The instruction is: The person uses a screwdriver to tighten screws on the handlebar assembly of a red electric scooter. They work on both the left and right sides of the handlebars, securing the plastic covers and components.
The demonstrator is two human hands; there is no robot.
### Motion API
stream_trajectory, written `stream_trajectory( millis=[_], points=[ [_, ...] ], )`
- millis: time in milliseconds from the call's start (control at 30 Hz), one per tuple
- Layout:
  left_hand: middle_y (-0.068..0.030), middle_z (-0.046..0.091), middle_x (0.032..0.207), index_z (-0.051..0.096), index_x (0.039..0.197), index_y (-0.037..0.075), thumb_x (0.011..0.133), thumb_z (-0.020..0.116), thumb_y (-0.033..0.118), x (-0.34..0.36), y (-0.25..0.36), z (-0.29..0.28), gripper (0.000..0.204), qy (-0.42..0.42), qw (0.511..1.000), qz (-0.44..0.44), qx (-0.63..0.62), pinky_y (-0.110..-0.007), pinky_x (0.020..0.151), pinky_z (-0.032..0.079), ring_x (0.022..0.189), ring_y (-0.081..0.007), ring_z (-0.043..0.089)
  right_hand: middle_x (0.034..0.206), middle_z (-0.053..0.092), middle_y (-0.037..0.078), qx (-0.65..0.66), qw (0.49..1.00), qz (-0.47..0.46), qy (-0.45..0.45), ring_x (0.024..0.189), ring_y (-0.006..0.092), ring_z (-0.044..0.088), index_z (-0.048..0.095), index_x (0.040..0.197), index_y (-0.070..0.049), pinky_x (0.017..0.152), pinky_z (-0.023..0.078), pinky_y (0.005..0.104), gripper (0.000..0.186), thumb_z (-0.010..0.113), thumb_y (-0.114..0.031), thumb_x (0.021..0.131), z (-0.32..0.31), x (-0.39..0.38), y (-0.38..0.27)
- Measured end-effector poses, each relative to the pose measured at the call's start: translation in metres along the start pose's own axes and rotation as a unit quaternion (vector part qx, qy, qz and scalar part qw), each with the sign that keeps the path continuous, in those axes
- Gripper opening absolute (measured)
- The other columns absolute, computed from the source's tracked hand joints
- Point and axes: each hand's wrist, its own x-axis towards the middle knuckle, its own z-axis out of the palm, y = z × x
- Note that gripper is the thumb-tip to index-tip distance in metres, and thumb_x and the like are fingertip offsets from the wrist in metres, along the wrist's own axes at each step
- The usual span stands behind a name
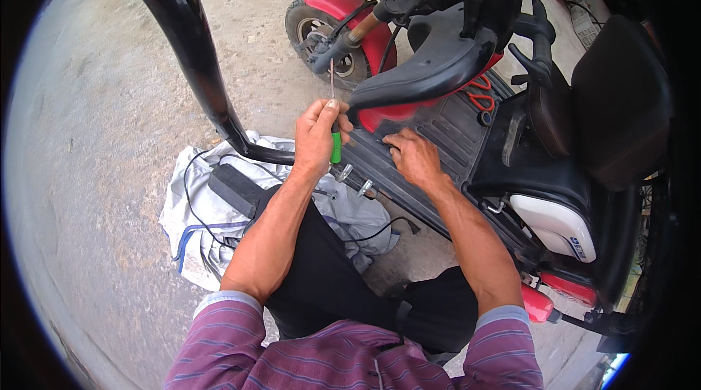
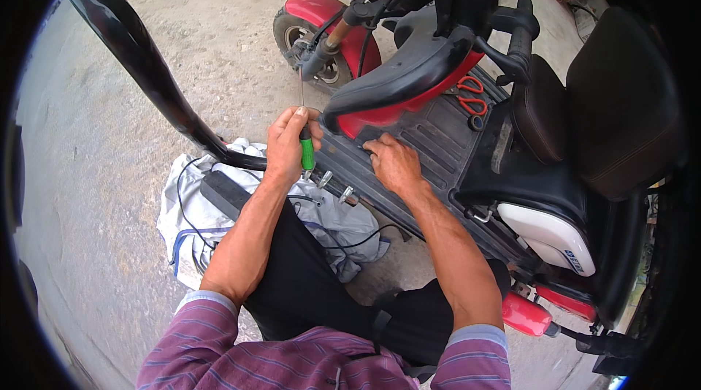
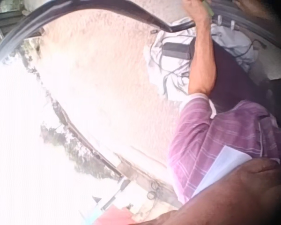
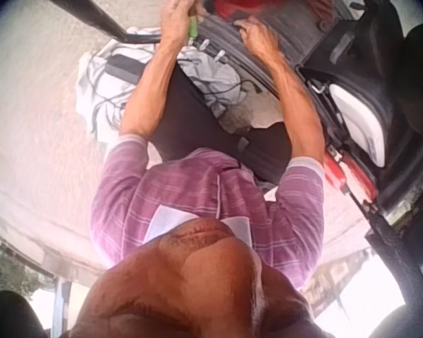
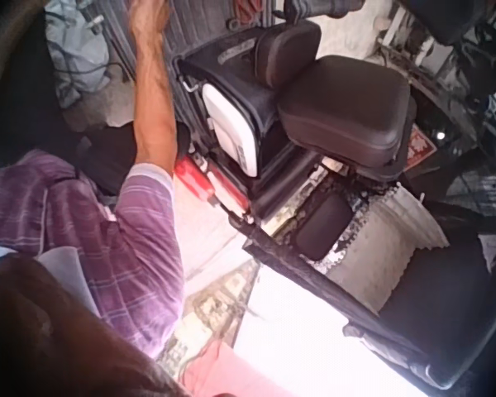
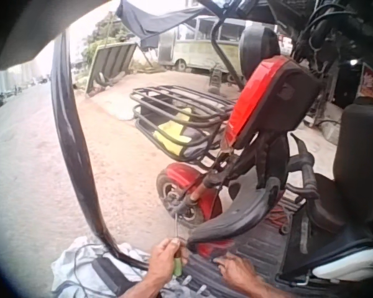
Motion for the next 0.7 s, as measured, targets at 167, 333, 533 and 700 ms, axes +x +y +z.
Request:
stream_trajectory(
  millis=[167,333,533,700],
  points=[
    [-0.0071,0.062,0.074,0.064,0.104,-0.001,0.104,0.049,0.026,-0.013,0.01,0.001,0.031,-0.008,1.0,-0.004,0.003,-0.026,0.055,0.044,0.058,-0.0134,0.057,0.1,0.063,0.006,-0.019,0.991,-0.134,-0.025,0.095,0.0298,0.067,0.073,0.102,-0.015,0.078,0.055,0.0452,0.017,0.064,-0.013,0.088,0.005,0.024,0.019],
    [-0.0069,0.063,0.074,0.063,0.103,-0.001,0.104,0.049,0.026,-0.012,0.007,-0.001,0.031,-0.002,1.0,-0.011,0.017,-0.026,0.054,0.044,0.058,-0.0134,0.057,0.097,0.062,0.007,-0.051,0.978,-0.193,-0.055,0.095,0.0289,0.066,0.073,0.101,-0.015,0.078,0.054,0.0446,0.017,0.062,-0.013,0.088,0.001,0.035,0.026],
    [-0.0066,0.063,0.074,0.063,0.103,0.0,0.104,0.05,0.027,-0.014,0.008,0.002,0.03,-0.003,0.999,-0.025,0.032,-0.026,0.054,0.044,0.058,-0.0137,0.057,0.093,0.059,0.009,-0.078,0.963,-0.254,-0.033,0.091,0.0296,0.066,0.068,0.088,-0.009,0.078,0.054,0.045,0.01,0.059,-0.013,0.086,0.01,0.043,0.024],
    [-0.0061,0.062,0.074,0.064,0.102,0.0,0.103,0.051,0.026,-0.013,0.009,0.001,0.029,0.001,0.999,-0.033,0.032,-0.026,0.055,0.045,0.058,-0.0138,0.057,0.091,0.059,0.009,-0.097,0.958,-0.267,-0.041,0.09,0.0299,0.066,0.067,0.086,-0.009,0.077,0.055,0.0438,0.011,0.057,-0.013,0.087,0.003,0.042,0.027]
  ],
)
